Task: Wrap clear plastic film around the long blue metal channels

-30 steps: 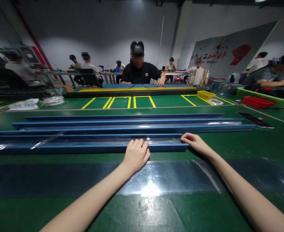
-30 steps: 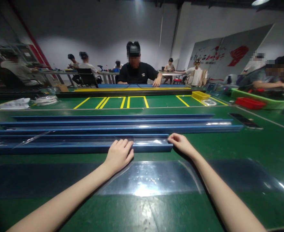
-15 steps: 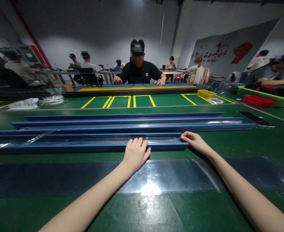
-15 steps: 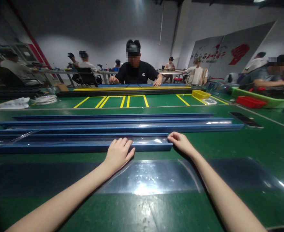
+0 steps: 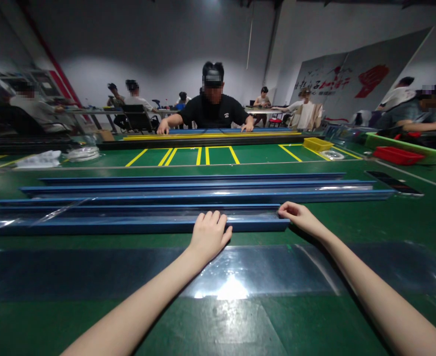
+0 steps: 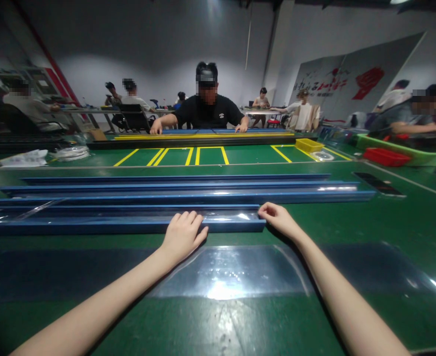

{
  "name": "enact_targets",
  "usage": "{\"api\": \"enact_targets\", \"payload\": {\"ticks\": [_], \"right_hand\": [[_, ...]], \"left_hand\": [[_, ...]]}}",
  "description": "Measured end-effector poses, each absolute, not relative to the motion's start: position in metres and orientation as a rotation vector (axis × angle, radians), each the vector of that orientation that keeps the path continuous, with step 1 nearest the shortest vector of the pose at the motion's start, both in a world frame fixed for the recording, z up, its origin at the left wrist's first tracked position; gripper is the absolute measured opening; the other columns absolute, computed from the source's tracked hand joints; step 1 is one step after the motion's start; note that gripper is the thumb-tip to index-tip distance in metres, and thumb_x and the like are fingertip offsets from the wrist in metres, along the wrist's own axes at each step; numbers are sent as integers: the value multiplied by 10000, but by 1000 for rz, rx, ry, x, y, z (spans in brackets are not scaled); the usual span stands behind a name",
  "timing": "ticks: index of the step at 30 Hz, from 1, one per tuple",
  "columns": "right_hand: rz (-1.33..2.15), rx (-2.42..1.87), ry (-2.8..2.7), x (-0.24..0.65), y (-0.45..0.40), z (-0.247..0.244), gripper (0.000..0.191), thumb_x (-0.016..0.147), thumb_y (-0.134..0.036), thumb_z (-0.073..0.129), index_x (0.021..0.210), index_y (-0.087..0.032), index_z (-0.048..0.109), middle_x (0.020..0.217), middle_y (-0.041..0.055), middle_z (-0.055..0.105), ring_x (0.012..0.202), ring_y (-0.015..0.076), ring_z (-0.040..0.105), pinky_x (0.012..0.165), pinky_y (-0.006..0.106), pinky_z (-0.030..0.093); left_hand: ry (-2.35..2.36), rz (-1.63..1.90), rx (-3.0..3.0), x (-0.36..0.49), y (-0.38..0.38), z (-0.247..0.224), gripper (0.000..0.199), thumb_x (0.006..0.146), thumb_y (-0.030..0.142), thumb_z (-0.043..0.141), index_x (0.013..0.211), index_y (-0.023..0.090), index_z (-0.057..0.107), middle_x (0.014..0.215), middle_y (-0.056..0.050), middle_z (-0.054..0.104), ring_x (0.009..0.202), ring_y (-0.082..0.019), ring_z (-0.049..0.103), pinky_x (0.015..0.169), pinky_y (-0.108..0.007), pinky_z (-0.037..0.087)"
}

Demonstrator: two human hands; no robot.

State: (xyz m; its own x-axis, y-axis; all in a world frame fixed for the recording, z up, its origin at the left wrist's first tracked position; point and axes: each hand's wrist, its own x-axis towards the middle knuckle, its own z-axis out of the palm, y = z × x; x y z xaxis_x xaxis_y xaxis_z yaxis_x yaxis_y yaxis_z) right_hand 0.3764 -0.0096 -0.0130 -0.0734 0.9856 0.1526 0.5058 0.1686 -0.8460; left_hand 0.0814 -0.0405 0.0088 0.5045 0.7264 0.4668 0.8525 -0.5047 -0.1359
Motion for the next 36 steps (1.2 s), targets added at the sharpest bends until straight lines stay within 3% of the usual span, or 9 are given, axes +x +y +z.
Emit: {"api": "enact_targets", "payload": {"ticks": [14,36], "right_hand": [[878,-1518,-1718,381,-9,-10,341,622,-510,605,648,-171,599,655,32,601,638,157,526,629,268,402],[829,-1563,-1695,368,-15,-5,365,620,-549,545,588,-185,529,557,-3,516,555,129,453,563,258,353]], "left_hand": [[-1317,-529,-2379,81,-41,6,206,829,328,412,791,170,537,776,-61,555,752,-208,491,658,-333,311],[-1317,-583,-2444,81,-40,7,204,831,313,408,838,175,558,797,-57,576,758,-202,492,667,-341,316]]}}
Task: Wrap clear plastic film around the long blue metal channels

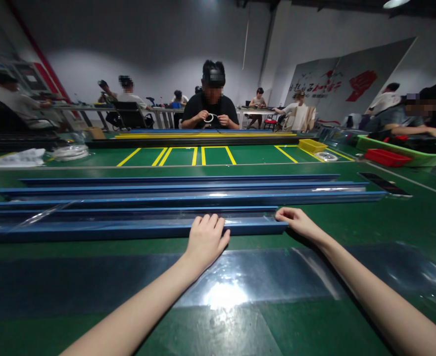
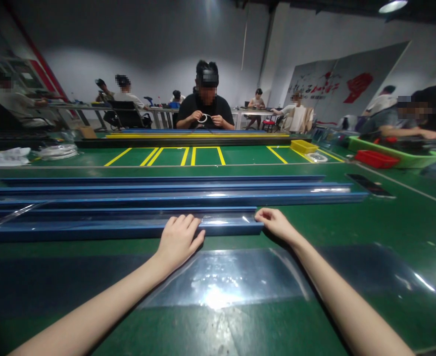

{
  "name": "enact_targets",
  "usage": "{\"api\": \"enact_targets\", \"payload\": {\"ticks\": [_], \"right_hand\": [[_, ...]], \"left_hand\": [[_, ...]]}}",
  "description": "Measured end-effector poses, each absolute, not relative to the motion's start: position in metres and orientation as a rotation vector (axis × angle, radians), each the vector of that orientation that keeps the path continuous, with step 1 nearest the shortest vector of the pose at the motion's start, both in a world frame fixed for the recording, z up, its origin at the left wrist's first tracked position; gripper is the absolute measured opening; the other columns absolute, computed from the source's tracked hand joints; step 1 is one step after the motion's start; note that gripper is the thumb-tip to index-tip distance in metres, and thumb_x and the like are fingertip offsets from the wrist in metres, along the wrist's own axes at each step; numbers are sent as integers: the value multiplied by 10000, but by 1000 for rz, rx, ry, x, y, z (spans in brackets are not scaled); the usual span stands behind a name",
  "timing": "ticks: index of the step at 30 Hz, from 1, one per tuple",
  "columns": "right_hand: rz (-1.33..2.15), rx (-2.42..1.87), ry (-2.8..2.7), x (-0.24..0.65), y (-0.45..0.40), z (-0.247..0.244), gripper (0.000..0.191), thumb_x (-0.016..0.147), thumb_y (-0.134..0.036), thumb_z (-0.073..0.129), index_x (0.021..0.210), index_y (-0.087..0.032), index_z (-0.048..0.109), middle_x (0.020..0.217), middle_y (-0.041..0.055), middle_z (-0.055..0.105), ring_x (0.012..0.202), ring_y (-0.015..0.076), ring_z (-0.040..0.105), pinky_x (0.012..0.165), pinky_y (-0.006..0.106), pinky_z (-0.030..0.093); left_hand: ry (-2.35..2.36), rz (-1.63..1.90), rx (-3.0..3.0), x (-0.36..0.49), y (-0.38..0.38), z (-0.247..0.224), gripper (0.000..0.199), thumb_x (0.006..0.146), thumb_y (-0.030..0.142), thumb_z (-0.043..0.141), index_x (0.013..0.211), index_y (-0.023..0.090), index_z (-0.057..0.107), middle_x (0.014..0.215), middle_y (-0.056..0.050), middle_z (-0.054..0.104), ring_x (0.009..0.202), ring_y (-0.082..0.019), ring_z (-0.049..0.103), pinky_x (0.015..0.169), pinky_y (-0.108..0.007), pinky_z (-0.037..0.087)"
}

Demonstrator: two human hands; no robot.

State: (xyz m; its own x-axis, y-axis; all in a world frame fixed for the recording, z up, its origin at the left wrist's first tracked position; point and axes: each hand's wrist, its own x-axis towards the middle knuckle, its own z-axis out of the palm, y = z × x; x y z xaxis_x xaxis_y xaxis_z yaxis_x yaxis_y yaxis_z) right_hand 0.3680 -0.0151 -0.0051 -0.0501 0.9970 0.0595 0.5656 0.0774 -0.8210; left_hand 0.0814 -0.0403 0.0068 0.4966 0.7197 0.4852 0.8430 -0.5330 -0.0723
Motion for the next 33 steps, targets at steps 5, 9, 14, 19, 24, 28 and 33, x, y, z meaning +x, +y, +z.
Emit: {"api": "enact_targets", "payload": {"ticks": [5,9,14,19,24,28,33], "right_hand": [[840,-1554,-1700,368,-15,-5,349,631,-525,550,585,-180,528,556,-3,512,553,127,450,561,259,349],[848,-1533,-1699,366,-14,-6,327,649,-504,545,601,-181,527,577,-2,521,572,129,461,578,259,357],[852,-1517,-1699,365,-11,-10,283,658,-456,547,598,-181,522,579,-4,520,579,127,465,590,257,361],[853,-1514,-1719,368,-8,-12,267,662,-435,549,611,-173,534,586,-6,528,579,125,466,584,255,359],[858,-1520,-1748,372,-7,-10,262,659,-422,573,633,-162,559,614,1,549,600,125,478,594,251,363],[856,-1580,-1735,377,-10,-3,289,703,-447,542,679,-161,571,569,-15,520,524,102,446,517,231,341],[728,-1569,-1663,368,-21,16,362,780,-503,433,774,-172,579,616,-2,534,567,114,477,538,233,370]], "left_hand": [[-1321,-579,-2436,82,-40,6,213,836,316,404,858,174,562,808,-57,580,762,-202,491,670,-340,313],[-1339,-592,-2424,81,-40,6,212,833,315,411,870,170,562,822,-58,585,775,-206,494,677,-339,312],[-1369,-599,-2407,80,-40,6,221,834,321,409,862,166,563,821,-57,588,774,-204,503,682,-337,305],[-1360,-597,-2410,80,-40,5,227,832,320,417,910,164,563,826,-52,591,776,-203,508,684,-335,303],[-1351,-626,-2407,78,-39,5,248,840,326,419,968,150,539,834,-47,596,780,-197,510,681,-326,303],[-1339,-584,-2402,77,-39,6,235,851,359,413,822,168,546,770,-37,585,743,-190,505,661,-322,296],[-1328,-599,-2385,78,-37,5,252,860,377,414,774,173,534,734,-28,576,722,-185,500,645,-315,288]]}}
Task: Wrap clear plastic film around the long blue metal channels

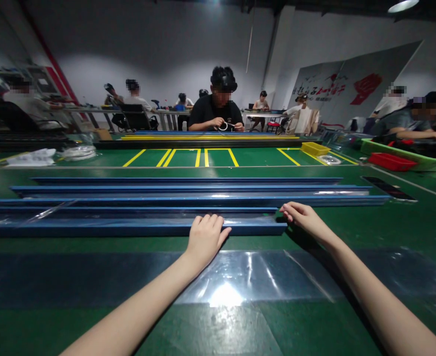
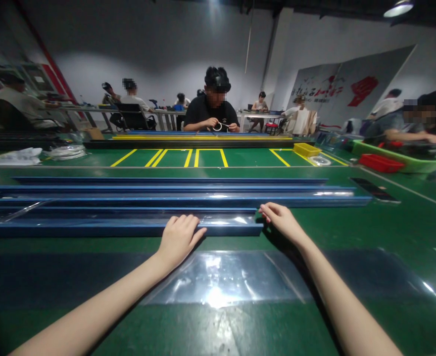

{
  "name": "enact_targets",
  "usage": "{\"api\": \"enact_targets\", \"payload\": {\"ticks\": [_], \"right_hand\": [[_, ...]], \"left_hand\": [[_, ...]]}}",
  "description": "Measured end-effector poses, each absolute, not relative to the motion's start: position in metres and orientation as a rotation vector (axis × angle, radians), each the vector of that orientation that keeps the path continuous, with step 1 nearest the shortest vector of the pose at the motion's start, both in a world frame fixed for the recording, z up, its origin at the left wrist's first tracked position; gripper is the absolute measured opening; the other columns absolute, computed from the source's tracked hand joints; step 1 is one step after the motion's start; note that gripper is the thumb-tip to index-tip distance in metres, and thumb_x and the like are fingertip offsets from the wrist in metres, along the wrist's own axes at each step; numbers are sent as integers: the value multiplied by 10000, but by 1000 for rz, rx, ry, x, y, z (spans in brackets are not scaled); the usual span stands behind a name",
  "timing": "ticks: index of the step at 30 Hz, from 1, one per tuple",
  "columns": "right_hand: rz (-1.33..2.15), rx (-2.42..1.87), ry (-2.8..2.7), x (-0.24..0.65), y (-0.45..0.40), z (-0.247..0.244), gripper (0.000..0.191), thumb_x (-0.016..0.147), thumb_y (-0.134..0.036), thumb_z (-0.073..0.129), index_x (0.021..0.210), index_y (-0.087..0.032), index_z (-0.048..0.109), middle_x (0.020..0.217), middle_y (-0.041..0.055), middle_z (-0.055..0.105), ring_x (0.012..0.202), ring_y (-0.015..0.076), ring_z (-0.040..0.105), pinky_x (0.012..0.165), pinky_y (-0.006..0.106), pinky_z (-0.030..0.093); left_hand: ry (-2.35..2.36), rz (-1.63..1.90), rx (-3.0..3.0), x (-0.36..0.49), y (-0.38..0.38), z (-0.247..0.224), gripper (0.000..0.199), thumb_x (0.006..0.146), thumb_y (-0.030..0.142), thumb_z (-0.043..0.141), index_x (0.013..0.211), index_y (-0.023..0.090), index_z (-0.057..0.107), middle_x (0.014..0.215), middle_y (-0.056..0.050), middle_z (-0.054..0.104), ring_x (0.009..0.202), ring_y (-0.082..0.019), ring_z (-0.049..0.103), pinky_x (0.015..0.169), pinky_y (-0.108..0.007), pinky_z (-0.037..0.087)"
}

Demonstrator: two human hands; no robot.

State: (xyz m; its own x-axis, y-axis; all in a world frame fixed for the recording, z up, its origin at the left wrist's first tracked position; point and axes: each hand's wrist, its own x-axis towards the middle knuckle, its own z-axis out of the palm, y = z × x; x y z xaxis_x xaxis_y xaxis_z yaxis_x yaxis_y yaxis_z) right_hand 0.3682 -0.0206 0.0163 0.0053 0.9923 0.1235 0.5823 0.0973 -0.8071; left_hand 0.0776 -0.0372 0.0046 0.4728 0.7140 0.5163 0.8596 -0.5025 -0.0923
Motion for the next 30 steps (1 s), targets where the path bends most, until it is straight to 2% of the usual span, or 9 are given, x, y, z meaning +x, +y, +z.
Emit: {"api": "enact_targets", "payload": {"ticks": [4,7,13,30], "right_hand": [[617,-1440,-1901,340,-35,31,286,761,-464,499,817,-193,573,785,31,600,725,158,540,668,272,410],[419,-1405,-2138,321,-44,33,232,731,-418,562,799,-196,558,800,30,589,734,165,531,675,284,407],[119,-1386,-2309,310,-48,26,138,819,-307,442,793,-190,511,791,40,545,742,162,496,647,271,384],[-57,-1487,-2401,305,-49,30,99,825,-255,437,806,-193,512,821,43,559,759,162,505,633,250,355]], "left_hand": [[-1323,-623,-2382,78,-36,3,252,854,385,431,756,176,530,718,-22,573,712,-179,498,640,-308,282],[-1317,-638,-2380,77,-35,2,251,851,386,439,749,176,530,716,-20,573,708,-174,495,638,-306,281],[-1309,-670,-2375,76,-34,1,258,847,390,444,732,176,528,703,-15,568,693,-169,490,633,-303,280],[-1368,-667,-2322,75,-35,2,278,807,423,493,727,166,563,770,-40,560,765,-190,466,688,-318,300]]}}
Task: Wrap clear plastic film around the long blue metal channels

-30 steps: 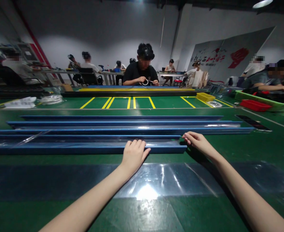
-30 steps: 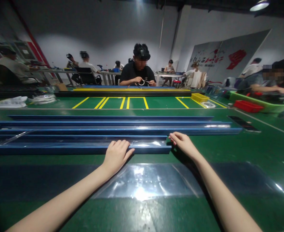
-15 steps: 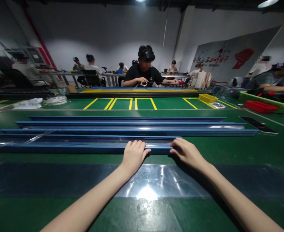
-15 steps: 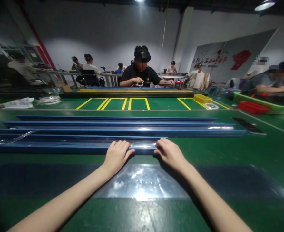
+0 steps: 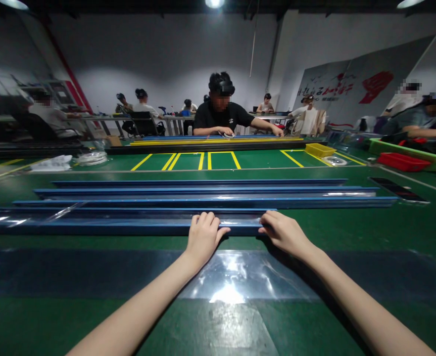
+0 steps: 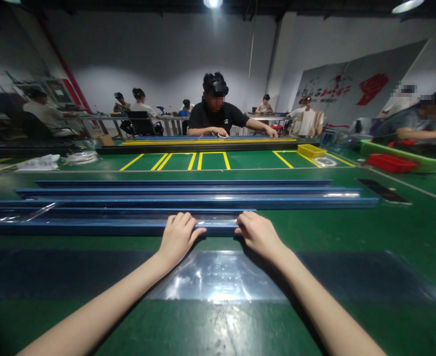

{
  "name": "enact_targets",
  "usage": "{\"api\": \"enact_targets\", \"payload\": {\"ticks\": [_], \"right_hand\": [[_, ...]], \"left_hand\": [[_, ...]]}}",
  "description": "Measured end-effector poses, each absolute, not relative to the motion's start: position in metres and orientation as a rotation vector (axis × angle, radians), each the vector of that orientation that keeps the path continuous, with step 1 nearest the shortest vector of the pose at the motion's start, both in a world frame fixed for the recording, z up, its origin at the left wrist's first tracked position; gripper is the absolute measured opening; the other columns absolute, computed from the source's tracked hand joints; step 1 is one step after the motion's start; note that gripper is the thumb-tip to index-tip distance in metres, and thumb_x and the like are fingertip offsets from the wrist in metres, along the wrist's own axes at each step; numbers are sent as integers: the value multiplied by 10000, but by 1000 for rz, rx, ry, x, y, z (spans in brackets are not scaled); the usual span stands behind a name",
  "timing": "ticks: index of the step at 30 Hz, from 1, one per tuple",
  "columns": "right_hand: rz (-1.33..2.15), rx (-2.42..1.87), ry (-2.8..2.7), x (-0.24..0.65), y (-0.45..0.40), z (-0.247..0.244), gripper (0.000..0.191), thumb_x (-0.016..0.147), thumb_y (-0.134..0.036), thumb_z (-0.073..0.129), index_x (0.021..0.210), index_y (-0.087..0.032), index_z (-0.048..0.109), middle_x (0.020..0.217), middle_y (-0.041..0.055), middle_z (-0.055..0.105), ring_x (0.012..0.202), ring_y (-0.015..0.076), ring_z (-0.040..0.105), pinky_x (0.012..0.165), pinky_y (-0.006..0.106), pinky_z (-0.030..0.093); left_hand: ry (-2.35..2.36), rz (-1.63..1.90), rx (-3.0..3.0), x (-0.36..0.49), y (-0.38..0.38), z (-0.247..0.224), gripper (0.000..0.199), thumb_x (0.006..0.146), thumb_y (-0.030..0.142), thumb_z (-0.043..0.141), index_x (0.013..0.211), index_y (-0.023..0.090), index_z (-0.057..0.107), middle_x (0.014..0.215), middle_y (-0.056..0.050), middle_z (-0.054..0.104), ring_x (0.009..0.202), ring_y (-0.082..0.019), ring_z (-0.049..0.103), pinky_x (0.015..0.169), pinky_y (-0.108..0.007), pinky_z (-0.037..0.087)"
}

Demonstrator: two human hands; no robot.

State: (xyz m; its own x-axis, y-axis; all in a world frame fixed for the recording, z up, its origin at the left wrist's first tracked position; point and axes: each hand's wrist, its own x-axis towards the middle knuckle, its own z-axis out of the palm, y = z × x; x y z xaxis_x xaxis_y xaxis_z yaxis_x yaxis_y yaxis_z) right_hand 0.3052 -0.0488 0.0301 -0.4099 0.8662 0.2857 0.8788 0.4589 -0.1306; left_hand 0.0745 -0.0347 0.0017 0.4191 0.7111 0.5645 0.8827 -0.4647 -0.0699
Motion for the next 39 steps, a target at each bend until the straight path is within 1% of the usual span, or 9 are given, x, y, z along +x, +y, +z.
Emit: {"api": "enact_targets", "payload": {"ticks": [5,9,19,23,27,30,34,37,39], "right_hand": [[-65,-1484,-2397,305,-48,29,86,820,-252,447,809,-191,506,814,40,558,757,163,501,630,251,352],[-100,-1455,-2423,304,-49,29,93,828,-233,422,810,-188,502,809,47,557,766,171,497,640,258,352],[-150,-1494,-2508,310,-47,36,83,812,-219,409,783,-201,484,796,38,567,750,164,522,595,249,323],[-217,-1609,-2488,328,-50,39,61,792,-217,432,741,-209,466,779,23,574,716,159,534,543,243,295],[-419,-1660,-2456,350,-51,36,70,770,-172,417,725,-208,455,763,40,569,722,174,533,518,257,275],[-499,-1673,-2430,363,-50,33,69,754,-164,413,726,-211,456,767,49,573,723,183,531,512,267,277],[-501,-1688,-2426,368,-49,32,83,750,-158,402,728,-209,463,789,55,586,746,190,539,532,273,303],[-513,-1705,-2410,366,-50,33,86,764,-197,412,745,-206,495,813,64,600,745,195,538,546,278,317],[-542,-1702,-2399,363,-49,32,152,800,-306,419,793,-200,527,833,75,605,760,207,534,575,287,335]], "left_hand": [[-1414,-641,-2323,74,-36,3,284,816,431,473,727,178,568,751,-39,535,741,-184,452,637,-300,294],[-1442,-636,-2341,73,-36,4,281,826,440,450,791,190,573,768,-37,537,751,-185,452,635,-295,298],[-1365,-652,-2392,71,-39,4,285,842,404,443,990,182,543,903,-45,593,863,-196,485,755,-332,315],[-1360,-675,-2377,72,-40,6,290,830,397,471,1023,189,534,973,-50,597,904,-202,493,797,-349,308],[-1373,-700,-2352,72,-40,5,330,813,400,501,1062,185,525,1009,-54,607,925,-209,501,818,-361,308],[-1392,-721,-2330,72,-40,4,350,813,398,502,1087,182,517,1046,-58,607,965,-216,493,840,-368,302],[-1422,-734,-2317,73,-38,2,365,812,401,504,1104,183,513,1078,-58,604,992,-223,489,856,-374,295],[-1428,-736,-2329,73,-37,2,351,817,397,499,1104,197,516,1092,-59,605,988,-221,500,830,-371,304],[-1428,-744,-2333,73,-37,2,333,822,388,494,1099,204,520,1124,-56,594,998,-219,501,808,-364,309]]}}
